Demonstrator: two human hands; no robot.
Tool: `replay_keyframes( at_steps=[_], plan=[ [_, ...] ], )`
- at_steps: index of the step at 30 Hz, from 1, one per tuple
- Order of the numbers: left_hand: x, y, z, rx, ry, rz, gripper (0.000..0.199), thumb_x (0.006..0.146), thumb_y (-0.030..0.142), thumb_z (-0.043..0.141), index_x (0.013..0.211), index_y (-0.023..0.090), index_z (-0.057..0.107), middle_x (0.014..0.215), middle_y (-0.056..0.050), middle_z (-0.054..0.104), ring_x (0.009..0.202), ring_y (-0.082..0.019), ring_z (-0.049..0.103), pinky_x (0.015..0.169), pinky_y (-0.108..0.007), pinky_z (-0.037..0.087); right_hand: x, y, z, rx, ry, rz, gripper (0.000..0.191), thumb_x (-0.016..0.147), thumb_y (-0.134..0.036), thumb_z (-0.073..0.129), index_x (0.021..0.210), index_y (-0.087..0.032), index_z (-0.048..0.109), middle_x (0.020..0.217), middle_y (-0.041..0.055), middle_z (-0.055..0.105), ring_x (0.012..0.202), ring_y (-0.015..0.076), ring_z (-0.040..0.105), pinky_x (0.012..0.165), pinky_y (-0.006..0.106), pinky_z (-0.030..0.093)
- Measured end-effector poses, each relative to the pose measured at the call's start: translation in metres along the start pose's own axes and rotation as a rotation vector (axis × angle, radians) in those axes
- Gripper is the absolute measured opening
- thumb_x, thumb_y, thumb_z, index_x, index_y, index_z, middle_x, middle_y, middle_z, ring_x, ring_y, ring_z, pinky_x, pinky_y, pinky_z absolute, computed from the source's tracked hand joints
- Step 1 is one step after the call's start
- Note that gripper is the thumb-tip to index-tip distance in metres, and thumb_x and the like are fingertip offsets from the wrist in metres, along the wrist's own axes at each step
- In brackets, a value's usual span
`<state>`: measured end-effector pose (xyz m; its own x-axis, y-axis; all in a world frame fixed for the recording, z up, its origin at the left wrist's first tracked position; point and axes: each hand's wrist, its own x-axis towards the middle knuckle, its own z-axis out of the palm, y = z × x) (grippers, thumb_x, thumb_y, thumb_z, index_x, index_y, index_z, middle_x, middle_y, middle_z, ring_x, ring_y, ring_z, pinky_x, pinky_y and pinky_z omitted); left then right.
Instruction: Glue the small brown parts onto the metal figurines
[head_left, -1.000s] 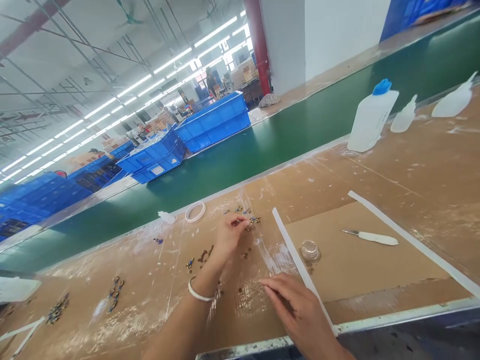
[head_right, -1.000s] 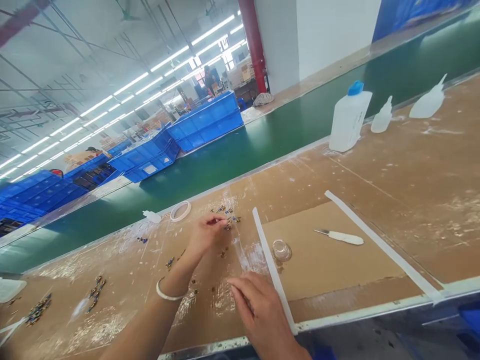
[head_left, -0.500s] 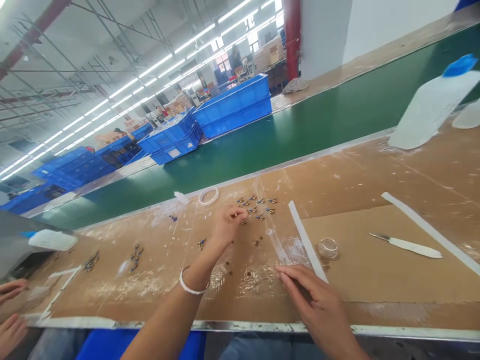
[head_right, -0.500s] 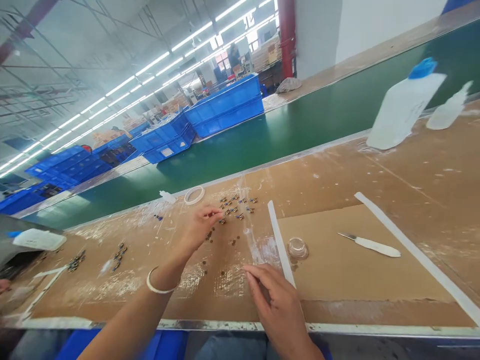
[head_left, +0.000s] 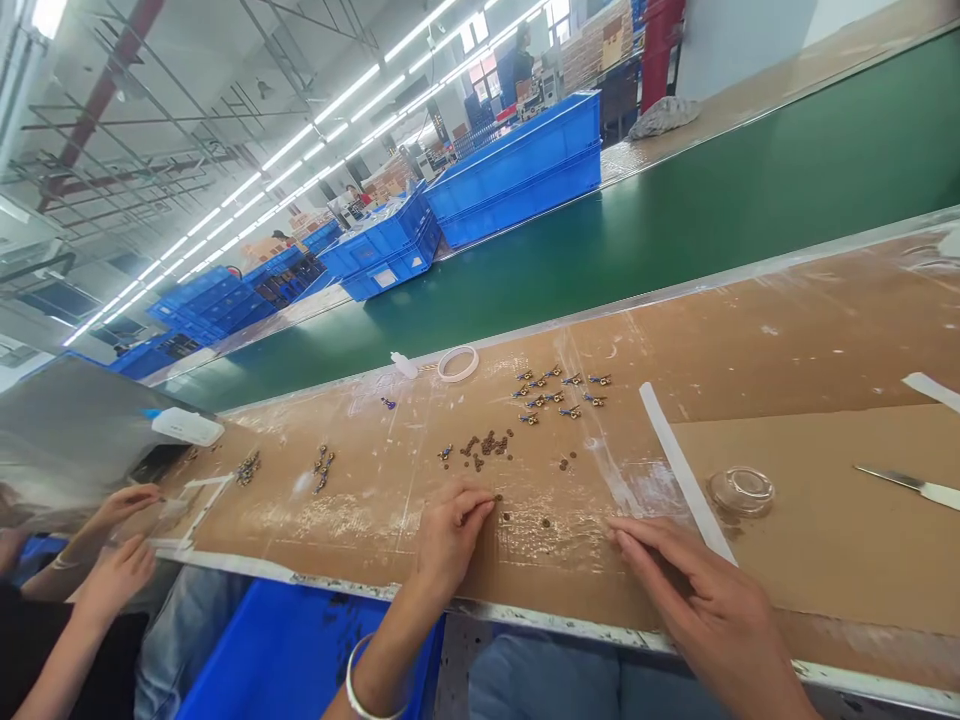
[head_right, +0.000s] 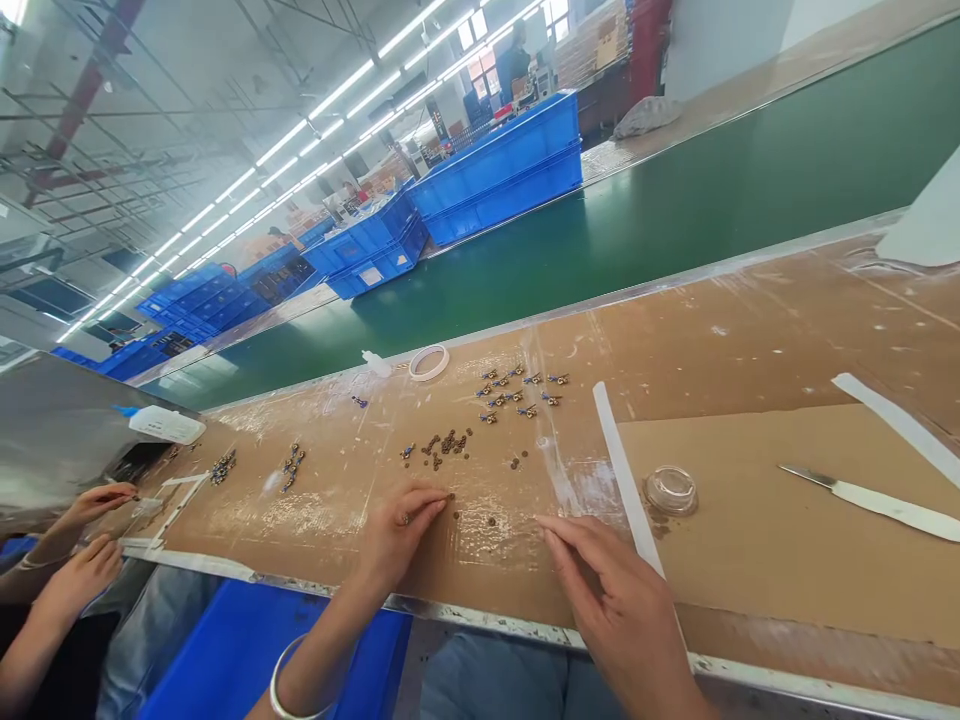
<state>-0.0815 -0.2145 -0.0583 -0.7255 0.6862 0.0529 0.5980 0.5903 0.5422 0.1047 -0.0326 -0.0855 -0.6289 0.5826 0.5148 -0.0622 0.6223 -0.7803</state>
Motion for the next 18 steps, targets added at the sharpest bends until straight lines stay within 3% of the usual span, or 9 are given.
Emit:
replay_keyframes(
  at_steps=[10, 18],
  plan=[
    [-0.008, 0.002, 0.007, -0.021, 0.009, 0.019, 0.019, 0.091, 0.025, 0.056, 0.092, 0.023, 0.075, 0.092, -0.004, 0.066, 0.089, -0.016, 0.060, 0.080, -0.029, 0.046, -0.003, 0.001, -0.001, -0.063, -0.040, -0.010, 0.017, 0.097, -0.029, 0.050, 0.100, -0.023, 0.066, 0.093, -0.0033, 0.070, 0.082, 0.0094, 0.069, 0.081, 0.016, 0.054],
    [-0.011, -0.001, 0.012, -0.046, 0.061, 0.035, 0.020, 0.092, 0.024, 0.055, 0.095, 0.020, 0.074, 0.092, -0.005, 0.065, 0.088, -0.015, 0.060, 0.080, -0.028, 0.046, -0.007, 0.006, 0.000, -0.096, -0.078, -0.012, 0.016, 0.098, -0.031, 0.050, 0.104, -0.026, 0.064, 0.096, -0.0064, 0.070, 0.084, 0.0066, 0.068, 0.085, 0.013, 0.052]
  ],
)
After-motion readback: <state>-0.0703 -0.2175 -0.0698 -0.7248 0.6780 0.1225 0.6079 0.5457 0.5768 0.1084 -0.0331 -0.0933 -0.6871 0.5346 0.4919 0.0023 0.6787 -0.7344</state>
